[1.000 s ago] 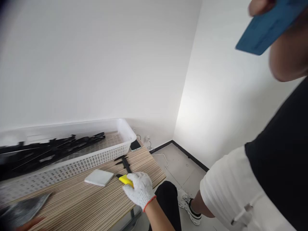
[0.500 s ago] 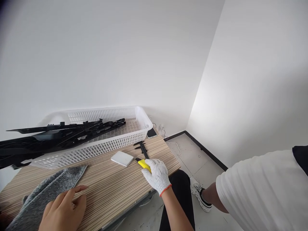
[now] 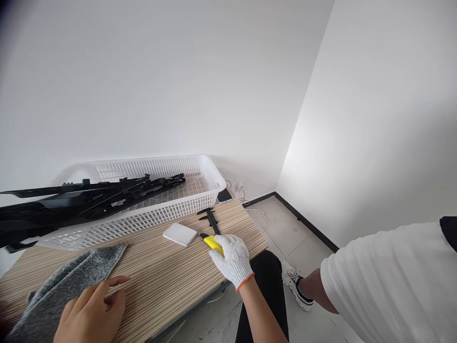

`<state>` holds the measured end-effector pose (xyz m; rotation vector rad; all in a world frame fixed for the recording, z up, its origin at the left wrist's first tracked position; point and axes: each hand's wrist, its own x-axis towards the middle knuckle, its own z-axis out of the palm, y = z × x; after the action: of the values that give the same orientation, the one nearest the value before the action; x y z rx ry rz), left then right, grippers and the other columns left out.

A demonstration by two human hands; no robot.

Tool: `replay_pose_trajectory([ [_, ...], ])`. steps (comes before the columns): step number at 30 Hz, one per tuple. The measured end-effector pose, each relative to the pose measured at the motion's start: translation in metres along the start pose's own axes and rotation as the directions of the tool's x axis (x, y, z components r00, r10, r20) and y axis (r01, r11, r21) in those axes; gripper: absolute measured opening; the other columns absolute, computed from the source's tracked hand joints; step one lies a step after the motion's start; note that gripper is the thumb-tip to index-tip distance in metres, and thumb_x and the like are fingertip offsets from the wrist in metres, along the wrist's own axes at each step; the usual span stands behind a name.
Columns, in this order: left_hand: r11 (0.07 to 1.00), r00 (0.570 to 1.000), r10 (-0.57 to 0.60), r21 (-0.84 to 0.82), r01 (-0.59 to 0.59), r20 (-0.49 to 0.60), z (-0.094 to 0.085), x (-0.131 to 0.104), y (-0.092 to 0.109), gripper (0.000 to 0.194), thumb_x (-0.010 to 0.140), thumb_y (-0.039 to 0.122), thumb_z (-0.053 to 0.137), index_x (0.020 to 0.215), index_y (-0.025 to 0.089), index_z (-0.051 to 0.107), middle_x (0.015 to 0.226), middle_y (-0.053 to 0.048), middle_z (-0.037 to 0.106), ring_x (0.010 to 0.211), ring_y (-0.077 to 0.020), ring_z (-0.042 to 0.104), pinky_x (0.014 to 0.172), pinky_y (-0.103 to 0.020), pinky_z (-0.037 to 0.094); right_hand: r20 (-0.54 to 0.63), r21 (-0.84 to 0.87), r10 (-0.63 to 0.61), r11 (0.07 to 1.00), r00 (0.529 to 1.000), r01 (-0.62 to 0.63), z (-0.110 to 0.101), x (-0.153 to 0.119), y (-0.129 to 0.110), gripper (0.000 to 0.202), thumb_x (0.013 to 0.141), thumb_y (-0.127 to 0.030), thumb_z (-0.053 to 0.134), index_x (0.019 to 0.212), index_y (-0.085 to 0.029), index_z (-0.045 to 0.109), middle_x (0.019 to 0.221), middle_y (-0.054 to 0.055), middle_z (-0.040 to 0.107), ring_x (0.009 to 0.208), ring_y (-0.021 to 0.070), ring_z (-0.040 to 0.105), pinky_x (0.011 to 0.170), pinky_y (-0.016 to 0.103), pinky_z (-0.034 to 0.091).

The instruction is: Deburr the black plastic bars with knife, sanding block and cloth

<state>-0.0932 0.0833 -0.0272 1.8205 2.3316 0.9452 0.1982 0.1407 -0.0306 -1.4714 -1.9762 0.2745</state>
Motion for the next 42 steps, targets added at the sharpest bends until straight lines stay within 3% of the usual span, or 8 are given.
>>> replay_pose_trajectory([
  [11,0.998,0.998,-0.050,-0.024,0.051,0.032,-0.002,0.002,0.001,0.039,0.078,0.036,0.040,0.101,0.022,0.069,0.097,-0.011,0.069,0.090,-0.0308,0.055,0.080,-0.041,0.044,0.003,0.009,0.004,1.000,1.000,-0.004,-0.001,0.001,0.000,0.040,0.095,-0.044,0.058,0.132,-0.029,0.061,0.129,0.001,0.066,0.119,0.0221,0.059,0.105,0.041,0.045],
  [19,0.999,0.998,0.051,0.007,-0.051,-0.026,0.008,0.001,-0.006,0.035,0.088,0.030,0.037,0.102,0.020,0.068,0.103,-0.011,0.067,0.097,-0.0285,0.056,0.085,-0.038,0.045,-0.023,0.011,-0.032,0.999,0.999,0.032,0.001,0.000,0.001,0.037,0.094,-0.038,0.059,0.128,-0.025,0.063,0.124,0.005,0.067,0.115,0.0231,0.060,0.103,0.041,0.046],
  [31,0.999,0.999,0.014,-0.043,-0.016,-0.038,0.008,-0.003,-0.001,0.030,0.094,0.030,0.038,0.096,0.021,0.067,0.101,-0.009,0.067,0.097,-0.0237,0.062,0.066,-0.029,0.045,0.003,-0.027,-0.053,0.998,0.999,0.053,0.005,0.000,0.010,0.040,0.099,-0.043,0.048,0.132,-0.023,0.061,0.128,0.007,0.066,0.118,0.0224,0.061,0.102,0.041,0.049],
  [37,1.000,0.999,-0.017,-0.024,0.016,-0.034,0.006,-0.004,0.003,0.025,0.096,0.031,0.042,0.096,0.021,0.065,0.103,-0.004,0.067,0.075,-0.0145,0.064,0.056,-0.024,0.042,0.008,-0.036,-0.058,0.998,0.998,0.059,0.005,0.000,0.011,0.041,0.100,-0.044,0.047,0.131,-0.022,0.061,0.127,0.007,0.066,0.117,0.0221,0.061,0.101,0.041,0.049],
  [42,0.999,0.997,-0.028,-0.032,0.025,-0.074,0.006,-0.006,0.006,0.023,0.097,0.030,0.043,0.096,0.022,0.065,0.105,-0.004,0.066,0.080,-0.0127,0.067,0.053,-0.020,0.039,0.013,-0.037,-0.068,0.997,0.998,0.069,0.004,0.001,0.011,0.041,0.100,-0.044,0.047,0.131,-0.021,0.061,0.127,0.006,0.066,0.117,0.0215,0.061,0.101,0.042,0.050],
])
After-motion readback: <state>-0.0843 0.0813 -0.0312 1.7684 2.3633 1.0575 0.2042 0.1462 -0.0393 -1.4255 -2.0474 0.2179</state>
